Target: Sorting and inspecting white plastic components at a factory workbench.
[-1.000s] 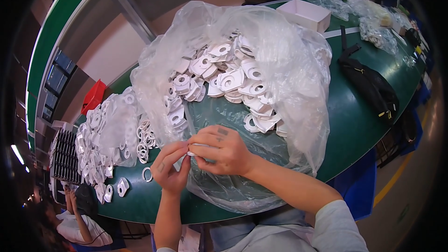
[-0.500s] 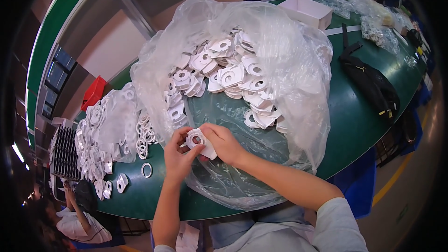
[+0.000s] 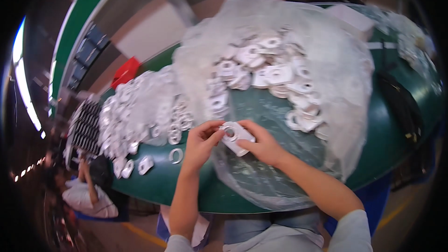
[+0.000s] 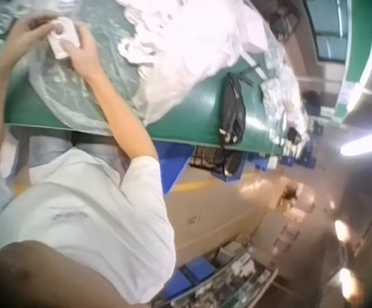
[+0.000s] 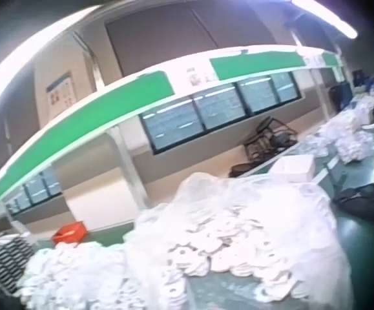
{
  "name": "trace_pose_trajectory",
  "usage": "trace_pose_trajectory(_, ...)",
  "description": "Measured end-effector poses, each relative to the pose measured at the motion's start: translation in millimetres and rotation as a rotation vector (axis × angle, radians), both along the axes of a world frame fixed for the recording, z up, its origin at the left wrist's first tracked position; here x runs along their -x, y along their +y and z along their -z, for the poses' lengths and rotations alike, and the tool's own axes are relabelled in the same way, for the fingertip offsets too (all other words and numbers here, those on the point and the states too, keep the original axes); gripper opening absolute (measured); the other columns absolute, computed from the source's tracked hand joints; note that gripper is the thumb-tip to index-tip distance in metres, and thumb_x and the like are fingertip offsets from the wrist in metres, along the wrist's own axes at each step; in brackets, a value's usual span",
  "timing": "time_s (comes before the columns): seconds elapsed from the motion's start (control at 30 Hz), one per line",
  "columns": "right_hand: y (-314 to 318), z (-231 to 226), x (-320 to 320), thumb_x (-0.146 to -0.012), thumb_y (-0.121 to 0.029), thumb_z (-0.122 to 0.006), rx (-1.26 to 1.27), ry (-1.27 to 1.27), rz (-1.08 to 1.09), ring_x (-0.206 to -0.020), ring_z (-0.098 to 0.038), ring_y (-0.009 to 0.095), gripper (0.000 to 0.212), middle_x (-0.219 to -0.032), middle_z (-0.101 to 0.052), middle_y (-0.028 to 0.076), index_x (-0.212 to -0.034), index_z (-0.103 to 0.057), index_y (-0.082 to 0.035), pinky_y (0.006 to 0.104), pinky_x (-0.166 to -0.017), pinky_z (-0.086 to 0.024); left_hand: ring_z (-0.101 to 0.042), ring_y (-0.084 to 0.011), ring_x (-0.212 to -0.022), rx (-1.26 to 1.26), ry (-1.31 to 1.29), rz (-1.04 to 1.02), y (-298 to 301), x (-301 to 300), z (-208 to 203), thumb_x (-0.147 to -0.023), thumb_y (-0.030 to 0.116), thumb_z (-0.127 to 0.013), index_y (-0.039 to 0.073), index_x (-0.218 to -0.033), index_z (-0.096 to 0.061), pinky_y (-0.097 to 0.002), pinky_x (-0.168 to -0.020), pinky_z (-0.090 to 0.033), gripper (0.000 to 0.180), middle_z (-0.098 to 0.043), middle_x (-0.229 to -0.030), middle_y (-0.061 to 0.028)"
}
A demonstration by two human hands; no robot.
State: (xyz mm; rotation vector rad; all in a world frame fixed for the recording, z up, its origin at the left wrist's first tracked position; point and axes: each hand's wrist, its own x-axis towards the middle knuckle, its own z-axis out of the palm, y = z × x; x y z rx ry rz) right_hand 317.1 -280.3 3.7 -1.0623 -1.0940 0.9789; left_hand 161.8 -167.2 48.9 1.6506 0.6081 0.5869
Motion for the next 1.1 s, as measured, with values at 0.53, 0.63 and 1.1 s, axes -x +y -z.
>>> trace_pose_trajectory(0.53,3,-2,3,-0.078,0.006,-0.041,0.144,0.224,-0.178,-0.076,-0.062,0.018,0.028,-0.089,-0.062,0.012,-0.103,-0.056,0.003,0.0299,-0.068,-0.052,-0.048,-0.0063,-0.052,-0.159,-0.044,-1.227,129,300,17,-0.083,0.008,-0.062,-0.003,-0.104,-0.059,-0.0174,-0.039,-0.03,0.024,-0.061,-0.076,-0.0044)
trace_pose_trajectory(0.63,0,0,-2,-0.073,0.009,-0.042,0.154,0.251,-0.175,-0.076,-0.06,0.017,0.033,-0.088,-0.061,0.011,-0.102,-0.056,0.003,0.0301,-0.068,-0.052,-0.05,-0.0081,-0.051,-0.108,0.042,-1.287,148,294,29,-0.082,0.009,-0.064,-0.003,-0.106,-0.059,-0.0191,-0.039,-0.034,0.027,-0.061,-0.076,-0.0043)
trace_pose_trajectory(1.1,10,-8,6,-0.087,-0.008,-0.048,0.323,-0.035,-0.2,-0.074,-0.061,0.014,0.018,-0.084,-0.063,0.009,-0.095,-0.059,0.003,0.0262,-0.068,-0.05,-0.064,-0.0225,-0.073,-0.729,0.445,-0.764,152,169,25,-0.075,0.007,-0.063,0.0,-0.088,-0.067,-0.0316,-0.069,-0.049,0.015,-0.067,-0.081,-0.0135)
